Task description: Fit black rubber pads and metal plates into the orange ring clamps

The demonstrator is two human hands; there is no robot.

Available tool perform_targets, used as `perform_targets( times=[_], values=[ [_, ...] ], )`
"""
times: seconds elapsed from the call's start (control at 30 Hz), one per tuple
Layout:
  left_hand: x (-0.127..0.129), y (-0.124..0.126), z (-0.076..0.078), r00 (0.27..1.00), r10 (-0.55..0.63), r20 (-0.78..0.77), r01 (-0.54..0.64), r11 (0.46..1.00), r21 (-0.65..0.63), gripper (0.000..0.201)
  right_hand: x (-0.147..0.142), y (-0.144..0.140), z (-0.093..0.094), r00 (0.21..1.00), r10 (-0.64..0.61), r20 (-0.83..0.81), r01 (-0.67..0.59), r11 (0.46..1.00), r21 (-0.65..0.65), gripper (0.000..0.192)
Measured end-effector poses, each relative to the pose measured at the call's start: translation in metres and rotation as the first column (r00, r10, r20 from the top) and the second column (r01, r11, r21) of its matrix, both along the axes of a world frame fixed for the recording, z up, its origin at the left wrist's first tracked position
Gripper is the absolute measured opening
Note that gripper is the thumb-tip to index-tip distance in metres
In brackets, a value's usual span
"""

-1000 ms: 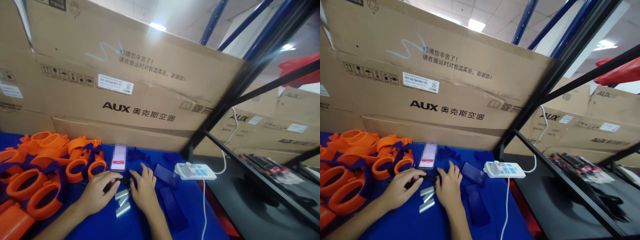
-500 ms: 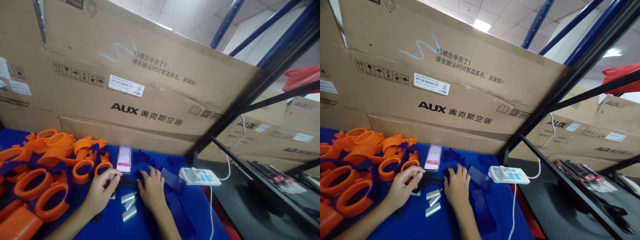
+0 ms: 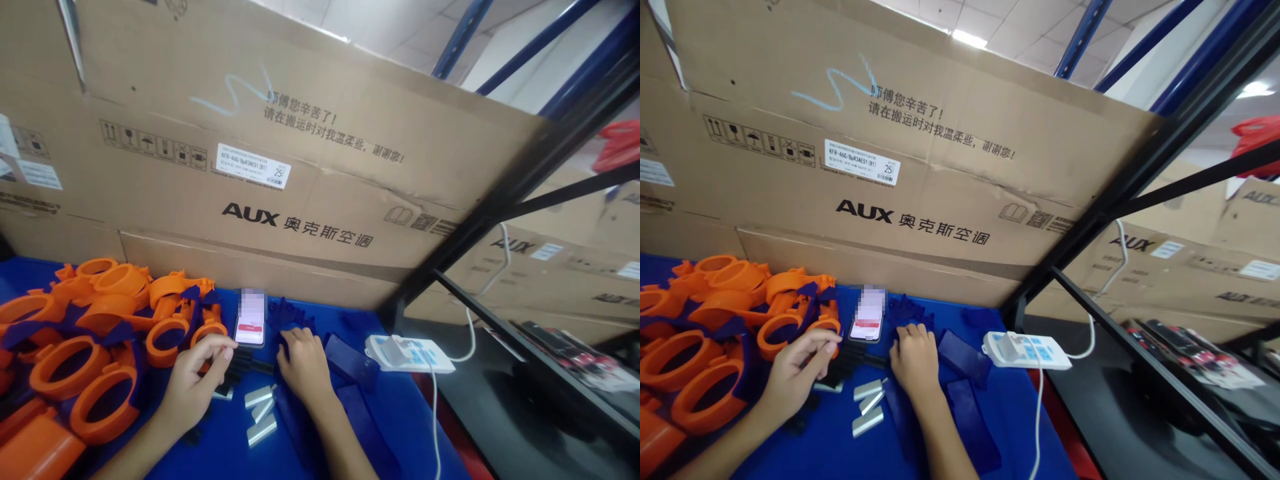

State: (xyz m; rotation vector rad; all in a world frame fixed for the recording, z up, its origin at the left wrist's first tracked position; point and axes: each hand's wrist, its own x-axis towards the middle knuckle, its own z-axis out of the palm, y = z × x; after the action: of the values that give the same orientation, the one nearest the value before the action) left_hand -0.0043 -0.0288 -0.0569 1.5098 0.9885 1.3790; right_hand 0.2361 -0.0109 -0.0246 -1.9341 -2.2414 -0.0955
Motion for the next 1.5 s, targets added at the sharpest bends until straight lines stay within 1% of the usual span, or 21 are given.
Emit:
perform_targets(
  times=[0.1,0.2,0.3,0.37,0.43,0.6,0.73,0.8,0.87,0.93,0.97,1.0,1.07,1.1,1.13,1.17,1.2,1.27,1.33,1.43,1.5],
  values=[
    [-0.001,-0.008,0.005,0.998,0.006,0.055,-0.006,1.000,0.000,0.013,0.005,-0.003,-0.003,1.000,-0.008,-0.030,0.008,1.000,0.004,0.032],
    [0.000,-0.019,0.005,0.997,-0.058,0.059,0.057,0.998,0.015,0.013,0.008,-0.003,-0.004,0.999,0.003,-0.053,-0.002,1.000,0.008,0.031],
    [0.009,-0.028,0.001,0.994,-0.089,-0.062,0.093,0.993,0.071,0.012,0.008,-0.004,-0.001,0.997,0.009,-0.071,-0.008,1.000,0.021,0.031],
    [0.016,-0.029,-0.001,0.985,-0.069,-0.157,0.091,0.987,0.136,0.012,0.007,-0.005,0.002,0.996,0.007,-0.084,-0.004,0.999,0.036,0.032],
    [0.022,-0.028,-0.002,0.976,-0.042,-0.214,0.088,0.974,0.211,0.013,0.005,-0.007,0.004,0.995,0.009,-0.097,-0.005,0.999,0.049,0.033],
    [0.022,-0.022,0.001,0.969,0.015,-0.245,0.079,0.926,0.369,0.016,0.002,-0.010,0.002,0.989,0.090,-0.121,-0.086,0.996,0.034,0.036],
    [0.018,-0.023,0.004,0.943,0.014,-0.332,0.135,0.896,0.422,0.015,0.003,-0.008,-0.002,0.983,0.132,-0.126,-0.129,0.991,0.026,0.034],
    [0.017,-0.028,0.011,0.911,0.039,-0.409,0.156,0.888,0.433,0.015,0.003,-0.007,-0.003,0.983,0.138,-0.125,-0.134,0.990,0.039,0.033],
    [0.013,-0.033,0.026,0.852,0.097,-0.515,0.180,0.869,0.460,0.017,0.004,-0.008,-0.003,0.981,0.148,-0.128,-0.142,0.988,0.054,0.032],
    [0.001,-0.031,0.047,0.749,0.198,-0.633,0.206,0.838,0.505,0.022,0.003,-0.009,-0.002,0.976,0.164,-0.143,-0.156,0.985,0.069,0.032],
    [-0.009,-0.026,0.058,0.685,0.252,-0.683,0.203,0.835,0.512,0.025,0.003,-0.009,-0.001,0.973,0.171,-0.154,-0.161,0.984,0.077,0.032],
    [-0.022,-0.017,0.070,0.623,0.295,-0.724,0.181,0.847,0.500,0.026,0.003,-0.010,0.000,0.970,0.177,-0.165,-0.164,0.983,0.085,0.032],
    [-0.054,0.011,0.090,0.502,0.354,-0.789,0.048,0.900,0.434,0.030,0.002,-0.011,0.002,0.965,0.182,-0.189,-0.166,0.981,0.100,0.032],
    [-0.072,0.028,0.097,0.418,0.362,-0.833,-0.008,0.919,0.395,0.035,0.001,-0.011,0.003,0.962,0.186,-0.198,-0.167,0.980,0.105,0.032],
    [-0.089,0.046,0.102,0.315,0.372,-0.873,-0.061,0.926,0.372,0.042,0.001,-0.011,0.003,0.960,0.188,-0.206,-0.168,0.980,0.111,0.032],
    [-0.105,0.063,0.104,0.272,0.369,-0.889,-0.086,0.929,0.359,0.048,0.001,-0.012,0.004,0.959,0.189,-0.213,-0.167,0.979,0.116,0.032],
    [-0.118,0.078,0.104,0.246,0.365,-0.898,-0.096,0.931,0.352,0.052,0.002,-0.012,0.004,0.957,0.188,-0.220,-0.165,0.979,0.120,0.032],
    [-0.136,0.100,0.097,0.204,0.342,-0.917,-0.083,0.940,0.332,0.059,0.002,-0.012,0.005,0.955,0.188,-0.230,-0.163,0.979,0.125,0.032],
    [-0.143,0.113,0.086,0.168,0.321,-0.932,-0.063,0.947,0.315,0.056,0.003,-0.012,0.006,0.952,0.195,-0.237,-0.170,0.978,0.122,0.031],
    [-0.142,0.122,0.068,0.132,0.326,-0.936,-0.078,0.945,0.318,0.054,0.002,-0.014,0.008,0.944,0.219,-0.245,-0.194,0.973,0.123,0.030],
    [-0.142,0.125,0.062,0.125,0.334,-0.934,-0.089,0.942,0.324,0.051,0.001,-0.016,0.009,0.937,0.239,-0.254,-0.212,0.969,0.131,0.029]
  ],
)
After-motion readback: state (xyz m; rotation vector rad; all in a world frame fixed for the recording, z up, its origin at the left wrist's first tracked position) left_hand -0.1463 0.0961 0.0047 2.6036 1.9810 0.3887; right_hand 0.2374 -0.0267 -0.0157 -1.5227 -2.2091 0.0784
